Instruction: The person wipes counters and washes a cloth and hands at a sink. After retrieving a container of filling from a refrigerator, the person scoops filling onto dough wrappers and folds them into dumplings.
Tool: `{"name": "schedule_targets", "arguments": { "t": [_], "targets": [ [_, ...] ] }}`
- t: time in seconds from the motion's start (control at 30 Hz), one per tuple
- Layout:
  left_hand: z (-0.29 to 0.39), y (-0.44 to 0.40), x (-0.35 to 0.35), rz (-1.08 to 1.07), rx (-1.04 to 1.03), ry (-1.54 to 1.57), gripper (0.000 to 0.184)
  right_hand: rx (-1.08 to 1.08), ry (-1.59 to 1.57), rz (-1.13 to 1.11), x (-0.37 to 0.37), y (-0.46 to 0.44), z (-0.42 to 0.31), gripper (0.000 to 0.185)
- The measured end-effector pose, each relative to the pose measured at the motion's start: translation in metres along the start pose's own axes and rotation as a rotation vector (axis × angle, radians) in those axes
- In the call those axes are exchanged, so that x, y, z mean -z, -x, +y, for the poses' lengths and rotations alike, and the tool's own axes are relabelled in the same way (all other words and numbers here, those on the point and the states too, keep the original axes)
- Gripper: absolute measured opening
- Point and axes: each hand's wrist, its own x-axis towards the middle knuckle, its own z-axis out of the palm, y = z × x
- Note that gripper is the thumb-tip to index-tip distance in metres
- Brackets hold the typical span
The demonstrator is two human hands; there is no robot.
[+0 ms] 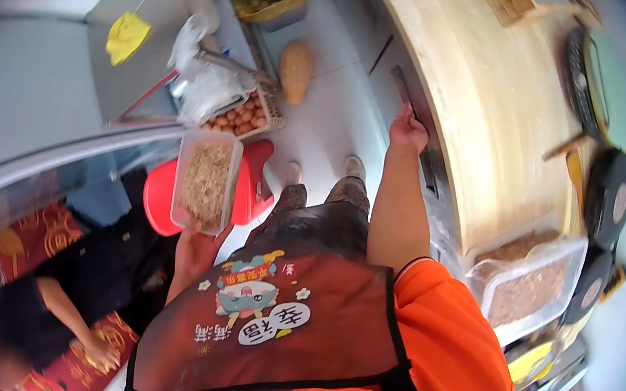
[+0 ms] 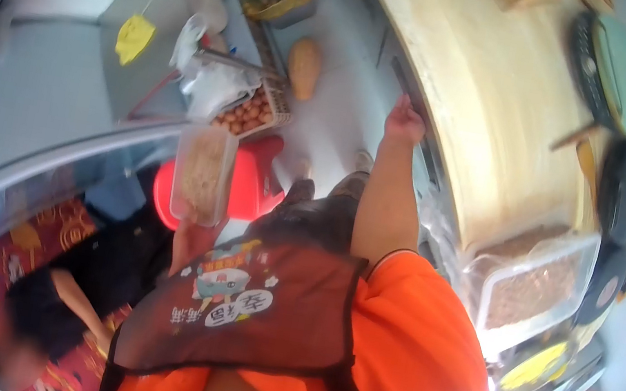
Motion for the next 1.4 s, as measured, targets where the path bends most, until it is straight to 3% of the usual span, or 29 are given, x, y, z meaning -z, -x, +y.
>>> {"name": "schedule_targets", "arguments": {
  "t": [0.07, 0.17, 0.23, 0.37, 0.43, 0.57, 0.67, 0.77, 0.83, 0.9, 0.97, 1.03, 1.07, 1.1, 1.23, 1.37, 1.4],
  "targets": [
    [0.012, -0.007, 0.011, -0.036, 0.027, -0.069, 0.074, 0.034, -0.015, -0.138, 0.017, -0.017, -0.006, 0.060],
    [0.038, -0.014, 0.021, -0.052, 0.092, -0.159, 0.076, 0.079, 0.169, -0.148, 0.040, 0.004, 0.011, 0.048],
    [0.055, -0.018, 0.023, -0.100, 0.089, -0.229, 0.078, 0.107, 0.051, -0.049, 0.051, 0.089, 0.045, 0.035],
    [0.078, -0.029, 0.023, -0.167, 0.078, -0.376, 0.079, -0.085, 0.460, 0.025, 0.145, 0.187, 0.035, 0.033],
    [0.085, -0.031, 0.023, -0.175, 0.083, -0.385, 0.080, -0.175, 0.504, 0.031, 0.134, 0.240, 0.021, 0.035],
    [0.093, -0.063, 0.042, -0.231, 0.110, -0.419, 0.073, -0.092, 0.627, 0.237, 0.173, 0.267, 0.025, 0.036],
    [0.091, -0.098, 0.078, -0.234, 0.227, -0.378, 0.069, -0.073, 0.553, 0.207, 0.201, 0.289, 0.031, 0.041],
    [0.052, -0.108, 0.084, -0.165, 0.303, -0.441, 0.067, -0.087, 0.501, 0.106, 0.246, 0.306, -0.001, 0.051],
    [0.016, -0.107, 0.091, -0.225, 0.316, -0.459, 0.065, -0.052, 0.629, 0.173, 0.234, 0.343, -0.026, 0.060],
    [-0.015, -0.111, 0.095, -0.262, 0.347, -0.487, 0.063, -0.061, 0.703, 0.090, 0.268, 0.362, -0.048, 0.074],
    [-0.045, -0.109, 0.101, -0.275, 0.378, -0.527, 0.062, 0.069, 0.860, 0.165, 0.313, 0.377, -0.067, 0.079],
    [-0.064, -0.112, 0.102, -0.277, 0.438, -0.514, 0.060, 0.087, 1.215, 0.107, 0.304, 0.411, -0.093, 0.080],
    [-0.078, -0.116, 0.105, -0.286, 0.462, -0.504, 0.059, 0.207, 1.347, 0.077, 0.324, 0.408, -0.105, 0.079],
    [-0.091, -0.120, 0.109, -0.271, 0.481, -0.499, 0.058, 0.127, 1.367, 0.229, 0.326, 0.415, -0.123, 0.073],
    [-0.128, -0.134, 0.111, -0.224, 0.524, -0.476, 0.052, 0.331, 1.492, 0.312, 0.351, 0.435, -0.184, 0.069],
    [-0.143, -0.159, 0.086, -0.251, 0.545, -0.482, 0.058, 0.193, 1.749, 0.516, 0.336, 0.447, -0.216, 0.066],
    [-0.142, -0.167, 0.079, -0.278, 0.538, -0.486, 0.060, 0.532, 2.003, 0.458, 0.363, 0.439, -0.215, 0.056]
  ]
}}
